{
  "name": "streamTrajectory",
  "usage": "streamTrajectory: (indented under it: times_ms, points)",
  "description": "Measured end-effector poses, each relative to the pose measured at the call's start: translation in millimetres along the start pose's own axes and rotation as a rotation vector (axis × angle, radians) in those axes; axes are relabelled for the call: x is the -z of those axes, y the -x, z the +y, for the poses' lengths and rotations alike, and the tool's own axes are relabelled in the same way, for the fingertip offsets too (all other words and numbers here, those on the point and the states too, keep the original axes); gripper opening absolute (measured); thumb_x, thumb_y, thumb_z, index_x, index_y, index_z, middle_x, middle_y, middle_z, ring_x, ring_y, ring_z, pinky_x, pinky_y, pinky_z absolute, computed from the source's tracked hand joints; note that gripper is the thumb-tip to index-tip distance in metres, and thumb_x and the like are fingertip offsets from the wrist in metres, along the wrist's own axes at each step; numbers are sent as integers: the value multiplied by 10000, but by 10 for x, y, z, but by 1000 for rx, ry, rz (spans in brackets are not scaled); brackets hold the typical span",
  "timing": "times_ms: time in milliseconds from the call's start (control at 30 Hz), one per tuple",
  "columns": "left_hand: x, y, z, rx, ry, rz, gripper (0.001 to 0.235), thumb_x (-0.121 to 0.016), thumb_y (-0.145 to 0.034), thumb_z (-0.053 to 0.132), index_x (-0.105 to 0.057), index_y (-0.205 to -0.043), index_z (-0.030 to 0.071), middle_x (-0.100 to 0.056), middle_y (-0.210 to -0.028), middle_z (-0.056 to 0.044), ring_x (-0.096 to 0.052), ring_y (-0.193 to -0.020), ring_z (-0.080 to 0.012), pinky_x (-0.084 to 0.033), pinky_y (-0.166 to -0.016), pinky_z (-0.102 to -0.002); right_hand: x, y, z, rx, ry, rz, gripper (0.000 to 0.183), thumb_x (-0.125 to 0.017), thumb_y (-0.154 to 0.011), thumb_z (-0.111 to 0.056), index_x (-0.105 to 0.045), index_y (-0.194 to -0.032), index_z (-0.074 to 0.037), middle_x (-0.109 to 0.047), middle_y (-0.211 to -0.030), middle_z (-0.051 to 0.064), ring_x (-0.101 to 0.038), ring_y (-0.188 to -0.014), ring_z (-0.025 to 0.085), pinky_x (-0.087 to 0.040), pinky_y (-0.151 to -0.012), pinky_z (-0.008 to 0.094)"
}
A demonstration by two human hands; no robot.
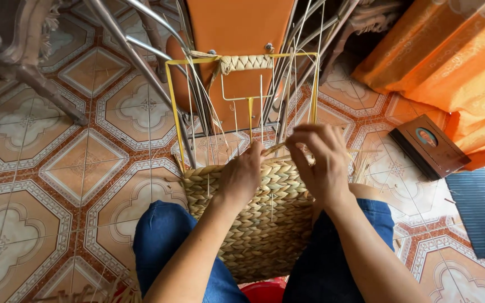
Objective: The recorder is weaving a basket using natural fiber strips on a vertical wooden frame.
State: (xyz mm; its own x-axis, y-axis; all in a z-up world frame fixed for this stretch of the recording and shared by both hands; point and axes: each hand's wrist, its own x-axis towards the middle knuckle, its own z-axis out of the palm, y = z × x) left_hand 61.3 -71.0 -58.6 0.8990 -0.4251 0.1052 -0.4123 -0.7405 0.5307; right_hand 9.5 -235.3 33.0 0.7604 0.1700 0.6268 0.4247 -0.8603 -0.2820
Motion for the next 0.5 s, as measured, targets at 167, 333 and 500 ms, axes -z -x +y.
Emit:
streamTrajectory:
  times_ms: [167,333,500]
  points:
    - [-91,63,-90,-48,209,153,112,-433,-1089,92,-507,-1090,8,-607,-577,-71,-590,-426,-158,-437,-308,-320,-433,200,174,75,-23,-258,117,-713,-931,-121,-769,-1027,-87,-752,-983,68,-700,-881,222,-539,-753,380]
    - [-12,99,-151,-44,341,132,132,-464,-1056,129,-485,-1148,36,-692,-703,-116,-651,-469,-161,-512,-355,-310,-658,10,347,-416,-287,-514,212,-639,-992,-139,-691,-1196,-113,-763,-904,81,-729,-697,176,-582,-605,307]
    - [224,67,-61,77,506,-8,175,-445,-1051,136,-423,-1212,71,-759,-886,-100,-705,-490,-175,-583,-370,-312,-800,224,643,-233,-697,-211,86,-644,-979,-102,-697,-1010,-42,-755,-913,103,-739,-778,162,-657,-651,286]
